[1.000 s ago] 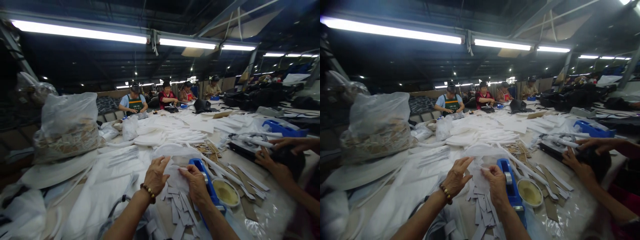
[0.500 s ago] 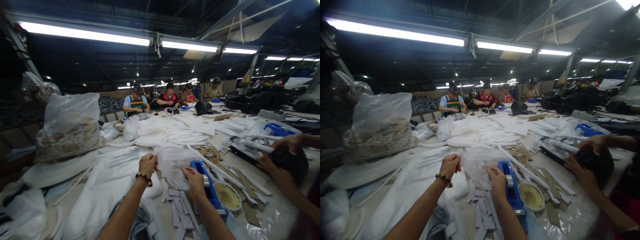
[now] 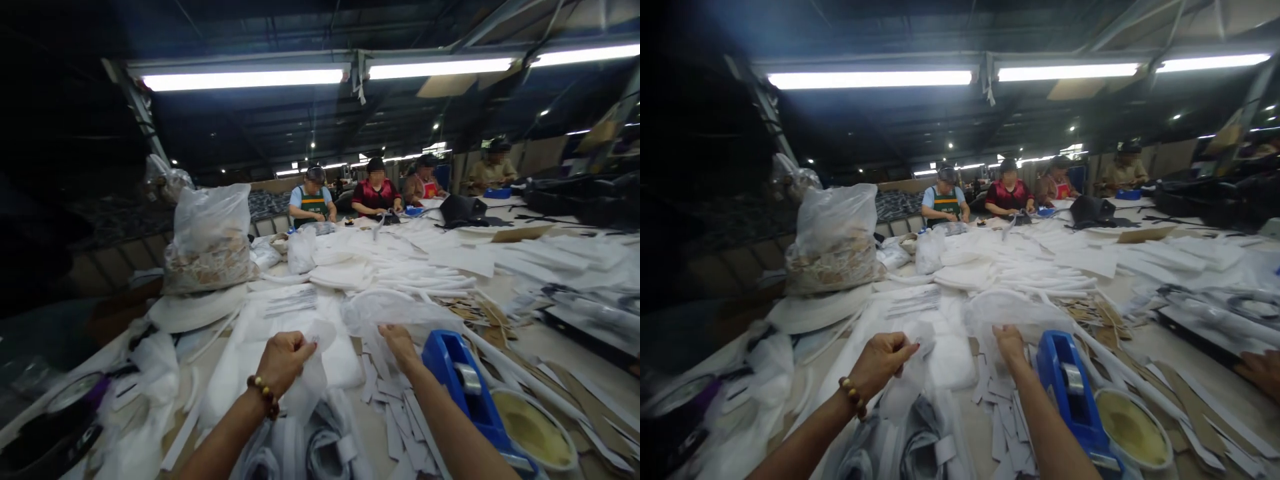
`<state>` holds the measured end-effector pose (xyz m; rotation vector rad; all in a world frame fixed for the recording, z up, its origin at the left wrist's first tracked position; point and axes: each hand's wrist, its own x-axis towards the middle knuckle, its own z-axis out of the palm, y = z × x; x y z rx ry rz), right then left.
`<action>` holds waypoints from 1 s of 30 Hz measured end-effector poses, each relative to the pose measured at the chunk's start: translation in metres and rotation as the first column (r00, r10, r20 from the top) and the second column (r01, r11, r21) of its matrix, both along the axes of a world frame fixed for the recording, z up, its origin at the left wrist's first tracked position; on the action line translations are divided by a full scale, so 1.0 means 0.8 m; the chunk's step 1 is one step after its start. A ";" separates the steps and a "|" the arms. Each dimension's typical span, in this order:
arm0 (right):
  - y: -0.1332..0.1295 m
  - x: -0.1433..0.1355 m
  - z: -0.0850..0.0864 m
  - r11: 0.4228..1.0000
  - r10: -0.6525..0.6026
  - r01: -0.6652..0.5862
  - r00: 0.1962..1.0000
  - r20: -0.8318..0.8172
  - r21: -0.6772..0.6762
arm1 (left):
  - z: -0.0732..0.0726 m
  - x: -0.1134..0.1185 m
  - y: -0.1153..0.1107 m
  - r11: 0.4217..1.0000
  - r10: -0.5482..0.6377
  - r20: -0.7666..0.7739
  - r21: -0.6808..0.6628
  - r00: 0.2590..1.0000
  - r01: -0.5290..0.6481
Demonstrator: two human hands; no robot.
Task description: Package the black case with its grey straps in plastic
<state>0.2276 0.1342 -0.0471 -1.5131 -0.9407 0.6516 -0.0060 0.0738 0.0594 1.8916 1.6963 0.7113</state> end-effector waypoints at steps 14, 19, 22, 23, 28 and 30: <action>-0.141 -0.101 0.101 0.721 0.663 -0.693 0.698 -0.273 -0.020 | 0.027 -0.024 -0.077 0.969 -0.226 -0.206 -0.143 0.952 0.199; -0.156 -0.124 0.068 0.706 0.670 -0.706 0.693 -0.266 -0.060 | 0.006 -0.077 -0.089 0.937 -0.191 -0.084 -0.312 0.978 0.156; -0.162 -0.133 0.042 0.740 0.654 -0.662 0.750 -0.104 -0.123 | -0.021 -0.108 -0.091 0.935 -0.112 -0.079 -0.347 0.991 0.078; -0.163 -0.136 0.035 0.755 0.641 -0.641 0.766 -0.050 -0.135 | -0.029 -0.116 -0.093 0.941 -0.076 -0.093 -0.337 0.993 0.040; -0.164 -0.146 0.020 0.842 0.539 -0.521 0.811 0.227 -0.138 | -0.050 -0.122 -0.109 0.983 0.106 -0.248 -0.122 0.963 -0.140; -0.165 -0.151 0.019 0.848 0.528 -0.509 0.794 0.300 -0.144 | -0.052 -0.111 -0.121 0.990 0.138 -0.302 0.013 0.943 -0.140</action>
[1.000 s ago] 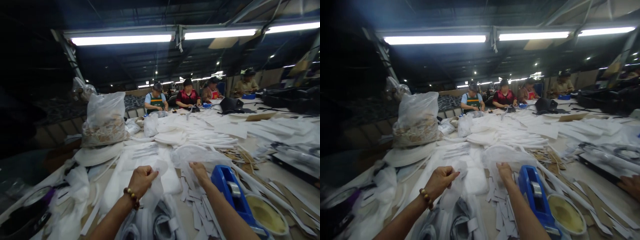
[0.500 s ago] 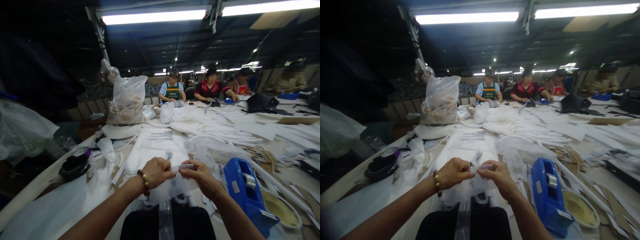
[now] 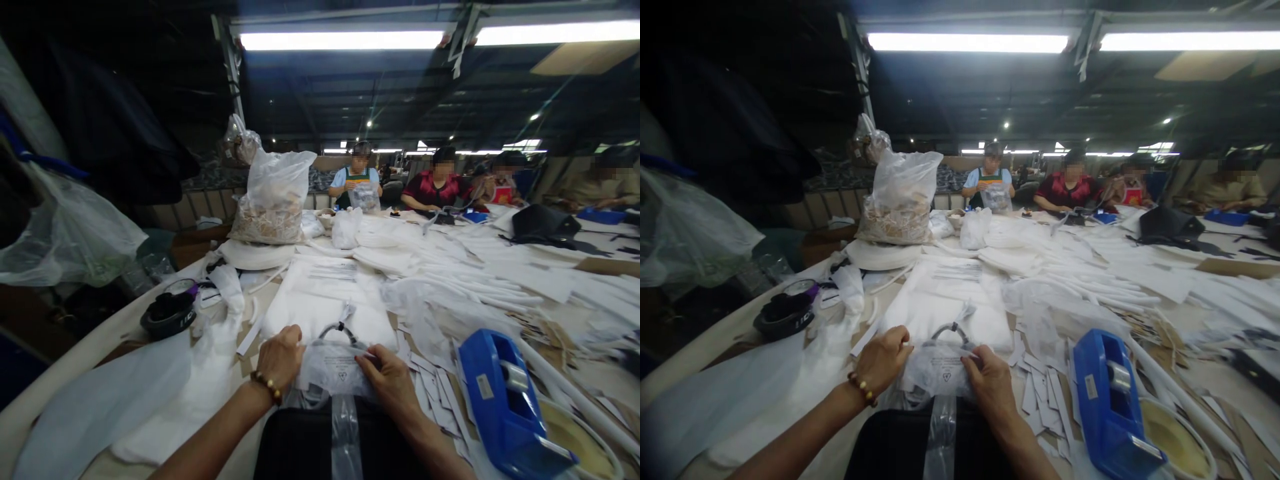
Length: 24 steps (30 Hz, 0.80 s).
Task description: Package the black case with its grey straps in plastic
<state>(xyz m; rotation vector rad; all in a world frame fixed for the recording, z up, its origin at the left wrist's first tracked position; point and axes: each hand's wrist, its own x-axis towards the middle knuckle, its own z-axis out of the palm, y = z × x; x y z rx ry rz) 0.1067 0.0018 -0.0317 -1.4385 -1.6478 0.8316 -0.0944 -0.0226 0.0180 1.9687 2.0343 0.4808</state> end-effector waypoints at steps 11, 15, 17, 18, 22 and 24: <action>0.036 0.008 0.019 0.997 -0.016 0.029 0.983 0.184 -0.071 | -0.096 0.060 -0.032 0.802 -0.396 -0.392 0.293 0.830 0.521; 0.096 -0.006 0.022 0.943 0.092 -0.059 0.992 0.087 -0.327 | -0.096 0.050 -0.027 0.731 -0.376 -0.524 0.339 0.764 0.592; 0.124 -0.022 0.013 0.893 0.111 -0.081 0.993 0.042 -0.442 | -0.099 0.047 -0.022 0.661 -0.321 -0.583 0.427 0.747 0.617; 0.136 -0.031 0.007 0.866 0.117 -0.090 0.993 0.024 -0.492 | -0.102 0.046 -0.019 0.622 -0.288 -0.607 0.470 0.741 0.627; 0.166 -0.061 -0.005 0.813 0.168 -0.175 0.984 -0.064 -0.555 | -0.119 0.044 -0.011 0.532 -0.177 -0.642 0.576 0.746 0.621; 0.169 -0.065 -0.001 0.843 0.210 -0.250 0.968 -0.137 -0.475 | -0.122 0.044 -0.011 0.551 -0.190 -0.645 0.554 0.740 0.624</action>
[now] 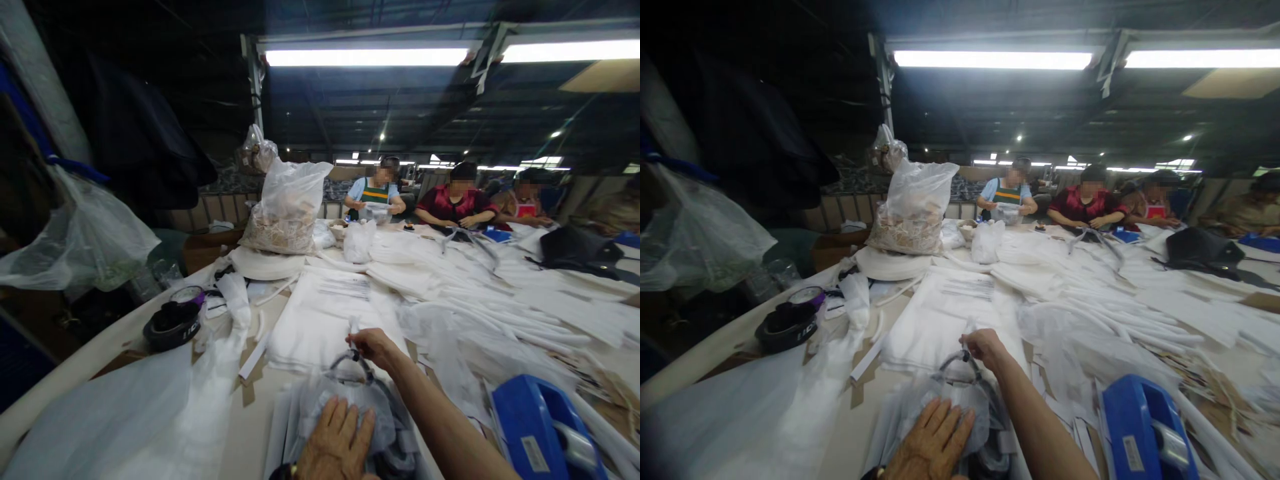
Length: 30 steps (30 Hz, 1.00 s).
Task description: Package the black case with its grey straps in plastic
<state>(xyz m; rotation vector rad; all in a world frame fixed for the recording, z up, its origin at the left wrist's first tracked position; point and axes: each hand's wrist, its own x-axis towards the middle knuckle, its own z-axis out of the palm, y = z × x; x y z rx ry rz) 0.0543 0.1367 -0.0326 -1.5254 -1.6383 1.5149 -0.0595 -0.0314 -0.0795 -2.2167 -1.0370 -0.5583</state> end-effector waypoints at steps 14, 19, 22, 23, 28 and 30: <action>-0.100 0.056 0.007 0.581 0.543 -0.539 0.815 0.202 0.610 | 0.039 0.020 -0.024 0.783 0.144 0.116 -0.620 0.983 -0.041; -0.094 0.059 0.006 0.502 0.541 -0.574 0.792 0.283 0.647 | 0.023 0.021 -0.037 0.991 0.044 0.177 -0.129 0.983 -0.021; -0.095 0.061 0.012 0.470 0.552 -0.585 0.779 0.297 0.660 | 0.036 0.017 -0.043 0.995 -0.052 0.270 0.099 0.961 0.026; -0.096 0.060 0.013 0.465 0.556 -0.588 0.775 0.299 0.662 | 0.042 0.015 -0.044 0.995 -0.041 0.300 0.094 0.953 0.014; -0.100 0.059 0.014 0.485 0.554 -0.580 0.783 0.283 0.655 | 0.048 0.010 -0.035 0.977 0.076 0.289 -0.214 0.954 -0.013; -0.096 0.061 0.009 0.557 0.467 -0.503 0.848 0.252 0.660 | 0.037 0.010 -0.031 0.965 0.048 0.251 -0.262 0.967 0.019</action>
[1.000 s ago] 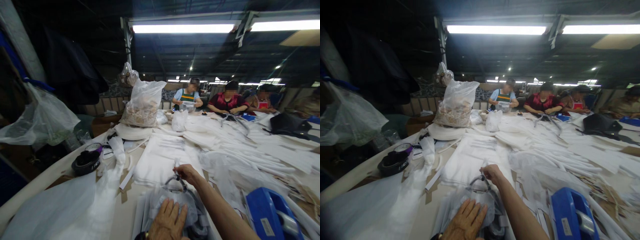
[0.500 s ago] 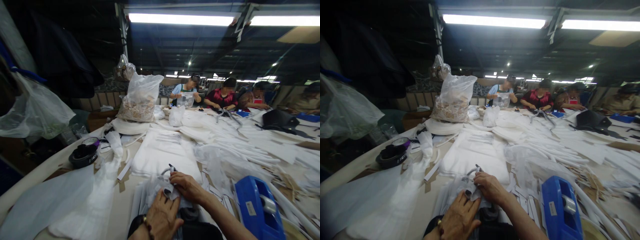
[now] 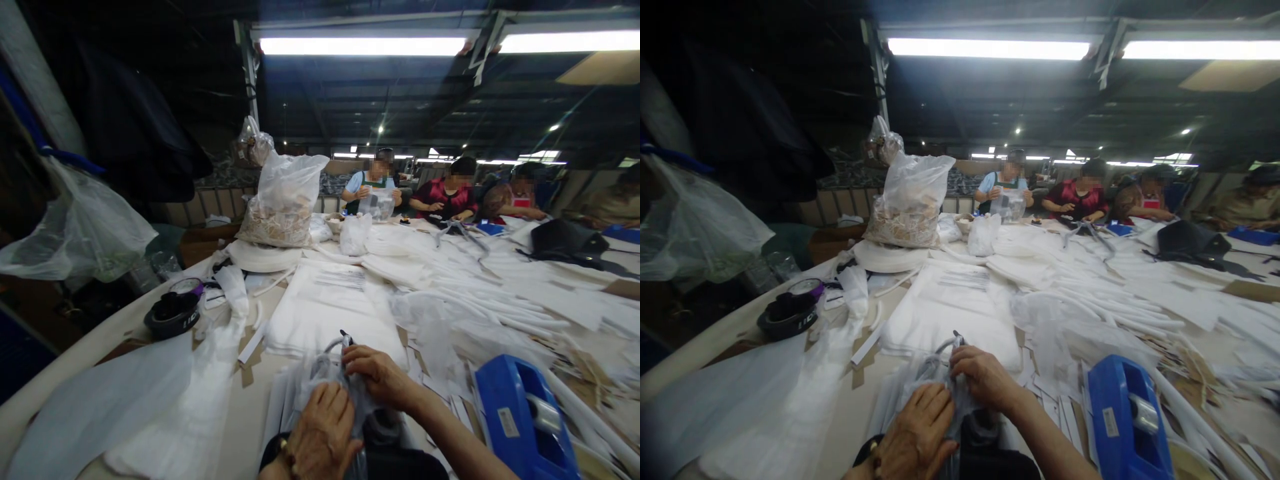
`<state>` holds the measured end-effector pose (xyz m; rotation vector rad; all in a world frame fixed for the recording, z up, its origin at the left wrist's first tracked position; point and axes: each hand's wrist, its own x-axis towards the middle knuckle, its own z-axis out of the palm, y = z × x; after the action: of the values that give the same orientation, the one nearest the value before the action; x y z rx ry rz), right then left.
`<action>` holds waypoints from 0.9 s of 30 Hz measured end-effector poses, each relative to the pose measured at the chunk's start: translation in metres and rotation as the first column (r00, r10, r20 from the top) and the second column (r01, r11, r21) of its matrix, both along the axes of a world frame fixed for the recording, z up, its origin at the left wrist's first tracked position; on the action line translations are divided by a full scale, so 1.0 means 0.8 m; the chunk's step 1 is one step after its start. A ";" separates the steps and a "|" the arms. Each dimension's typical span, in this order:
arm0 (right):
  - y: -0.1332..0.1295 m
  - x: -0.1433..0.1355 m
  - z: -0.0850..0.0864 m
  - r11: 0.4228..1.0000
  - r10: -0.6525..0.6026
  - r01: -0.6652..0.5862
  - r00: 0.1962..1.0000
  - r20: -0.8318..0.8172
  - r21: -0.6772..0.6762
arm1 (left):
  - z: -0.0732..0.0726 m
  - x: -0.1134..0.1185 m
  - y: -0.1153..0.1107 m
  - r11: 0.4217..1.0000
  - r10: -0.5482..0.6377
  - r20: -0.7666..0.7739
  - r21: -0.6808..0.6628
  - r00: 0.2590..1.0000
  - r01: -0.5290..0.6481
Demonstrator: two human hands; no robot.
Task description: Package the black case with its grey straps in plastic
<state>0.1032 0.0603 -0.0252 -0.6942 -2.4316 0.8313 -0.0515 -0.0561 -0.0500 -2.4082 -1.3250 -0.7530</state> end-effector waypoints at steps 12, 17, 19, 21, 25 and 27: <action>0.049 -0.027 -0.016 0.871 -0.359 0.355 0.932 0.054 -0.340 | -0.037 0.004 0.014 0.988 -0.055 -0.055 0.141 0.997 0.063; 0.058 -0.027 -0.020 0.832 -0.283 0.255 0.959 0.018 -0.492 | -0.039 0.005 0.020 0.949 -0.097 0.009 0.304 0.995 0.089; 0.061 -0.027 -0.022 0.824 -0.267 0.230 0.964 0.003 -0.518 | -0.037 0.005 0.022 0.947 -0.100 0.025 0.308 0.995 0.088; 0.064 -0.028 -0.025 0.815 -0.253 0.209 0.967 -0.008 -0.540 | -0.035 0.005 0.024 0.942 -0.108 0.020 0.321 0.994 0.096; 0.073 -0.029 -0.032 0.760 -0.235 0.179 0.972 -0.007 -0.625 | -0.038 0.005 0.026 0.917 -0.113 0.003 0.384 0.994 0.103; 0.077 -0.030 -0.034 0.719 -0.242 0.177 0.970 -0.003 -0.672 | -0.043 0.006 0.027 0.911 -0.104 0.015 0.402 0.994 0.089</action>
<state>0.0791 0.1217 -0.0523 -1.1327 -1.8790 1.6252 -0.0469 -0.0347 -0.0845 -2.1465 -0.9532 -0.9916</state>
